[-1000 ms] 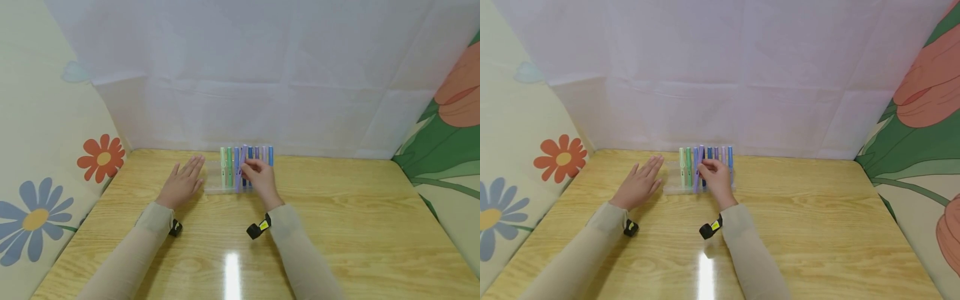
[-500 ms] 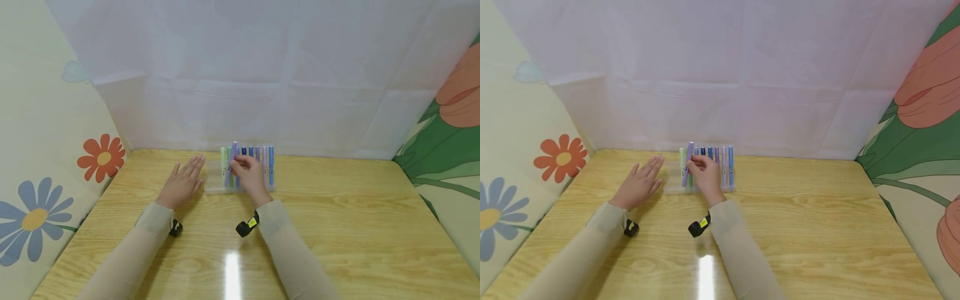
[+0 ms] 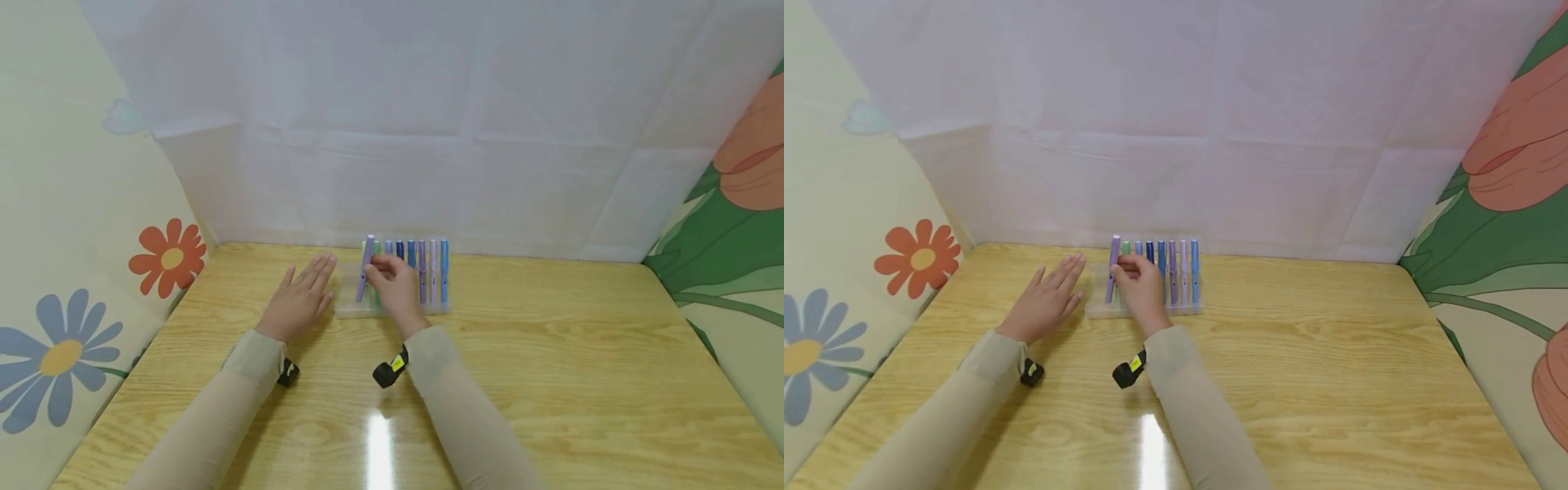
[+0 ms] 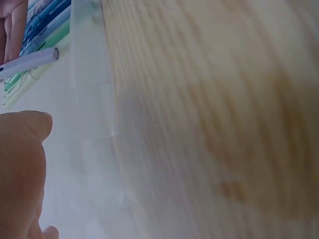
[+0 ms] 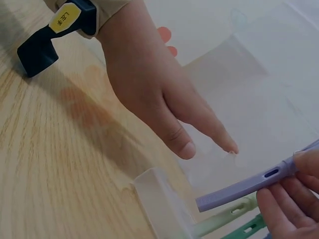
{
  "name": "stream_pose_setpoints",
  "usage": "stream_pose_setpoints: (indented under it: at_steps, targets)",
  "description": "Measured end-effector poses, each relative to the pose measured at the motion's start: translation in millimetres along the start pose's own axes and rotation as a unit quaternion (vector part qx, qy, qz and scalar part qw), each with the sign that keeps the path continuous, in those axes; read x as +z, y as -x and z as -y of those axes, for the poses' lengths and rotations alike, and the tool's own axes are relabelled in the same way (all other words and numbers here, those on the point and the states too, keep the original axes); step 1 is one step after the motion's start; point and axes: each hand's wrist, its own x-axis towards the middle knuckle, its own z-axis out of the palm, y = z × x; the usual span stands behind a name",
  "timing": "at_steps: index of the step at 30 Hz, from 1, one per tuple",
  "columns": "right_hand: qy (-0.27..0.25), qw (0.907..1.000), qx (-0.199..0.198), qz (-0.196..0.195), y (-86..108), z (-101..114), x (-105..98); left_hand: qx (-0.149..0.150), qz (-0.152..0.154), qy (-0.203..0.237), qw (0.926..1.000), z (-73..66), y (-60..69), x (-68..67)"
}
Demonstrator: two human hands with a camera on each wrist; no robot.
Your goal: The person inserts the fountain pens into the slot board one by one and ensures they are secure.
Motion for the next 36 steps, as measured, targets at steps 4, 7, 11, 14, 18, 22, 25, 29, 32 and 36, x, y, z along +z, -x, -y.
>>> stream_pose_setpoints:
  at_steps: [4,7,11,14,18,22,25,29,32,36]
  targets:
    - [0.017,0.9998,-0.009,-0.002,0.0,-5.5,3.1,0.002,-0.008,0.0,1.0,0.0,-0.1,1.1]
    - [0.023,0.9997,-0.012,0.0,-0.3,-9.0,5.6,0.001,-0.009,-0.003,1.0,0.5,-0.4,2.1]
    - [0.042,0.999,-0.018,0.001,-0.7,-11.7,8.6,0.0,-0.006,-0.007,1.0,0.9,-0.7,2.7]
    - [0.059,0.998,-0.022,0.0,-0.7,-13.0,9.9,0.0,-0.003,-0.006,1.0,0.7,-0.7,2.3]
    - [0.068,0.9974,-0.024,0.004,-0.2,-13.9,11.3,-0.002,0.001,0.0,1.0,0.2,-0.6,1.3]
    - [0.074,0.997,-0.023,0.006,0.6,-15.3,13.7,-0.001,-0.001,0.0,1.0,0.0,-0.6,1.4]
    - [0.087,0.996,-0.023,0.005,1.5,-17.1,16.1,0.001,-0.004,-0.003,1.0,0.3,-0.1,1.6]
    - [0.103,0.9943,-0.025,0.003,3.4,-18.1,18.6,-0.003,-0.002,-0.006,1.0,0.5,0.7,1.4]
    - [0.105,0.994,-0.029,-0.001,5.1,-17.0,19.9,-0.005,0.001,-0.007,1.0,0.7,0.6,1.3]
    - [0.108,0.9935,-0.033,-0.013,7.0,-15.5,21.5,-0.005,0.0,-0.006,1.0,0.1,0.1,0.5]
